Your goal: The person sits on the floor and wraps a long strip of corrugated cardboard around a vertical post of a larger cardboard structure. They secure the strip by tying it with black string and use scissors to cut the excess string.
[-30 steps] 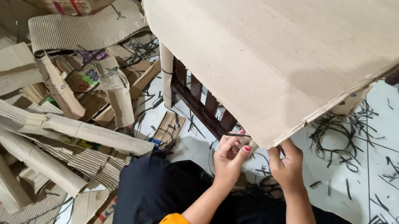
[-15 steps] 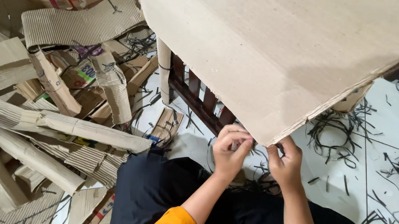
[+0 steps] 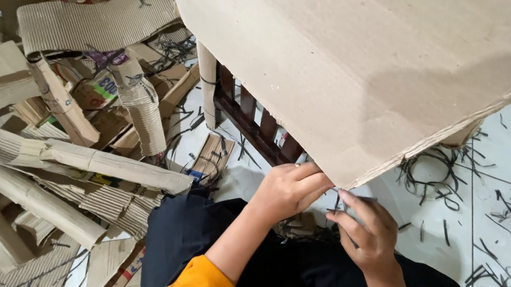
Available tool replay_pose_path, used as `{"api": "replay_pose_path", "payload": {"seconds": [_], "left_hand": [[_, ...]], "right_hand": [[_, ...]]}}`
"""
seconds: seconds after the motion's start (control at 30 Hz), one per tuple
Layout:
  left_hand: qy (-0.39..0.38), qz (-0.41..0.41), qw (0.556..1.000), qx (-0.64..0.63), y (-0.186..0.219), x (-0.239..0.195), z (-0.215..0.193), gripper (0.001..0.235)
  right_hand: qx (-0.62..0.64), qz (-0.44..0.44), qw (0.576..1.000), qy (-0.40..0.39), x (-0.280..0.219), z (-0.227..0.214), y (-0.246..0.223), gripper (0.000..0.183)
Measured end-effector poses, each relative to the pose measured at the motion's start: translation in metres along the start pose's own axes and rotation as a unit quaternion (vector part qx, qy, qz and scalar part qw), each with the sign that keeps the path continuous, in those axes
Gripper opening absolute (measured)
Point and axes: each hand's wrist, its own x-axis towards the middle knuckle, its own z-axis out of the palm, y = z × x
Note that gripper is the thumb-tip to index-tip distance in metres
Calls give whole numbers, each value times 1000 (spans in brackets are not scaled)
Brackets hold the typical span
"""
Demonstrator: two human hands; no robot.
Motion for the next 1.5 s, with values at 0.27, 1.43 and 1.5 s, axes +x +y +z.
{"api": "replay_pose_path", "payload": {"seconds": [0.27,1.43,1.5], "left_hand": [[38,-21,999,15,5,3,-1,20],[334,-460,656,-496,3,-50,46,32],[362,-436,629,-533,6,-43,41,36]], "right_hand": [[103,337,921,166,5,27,1,18],[41,292,942,162,5,7,19,22],[51,305,936,169,-3,13,34,24]]}}
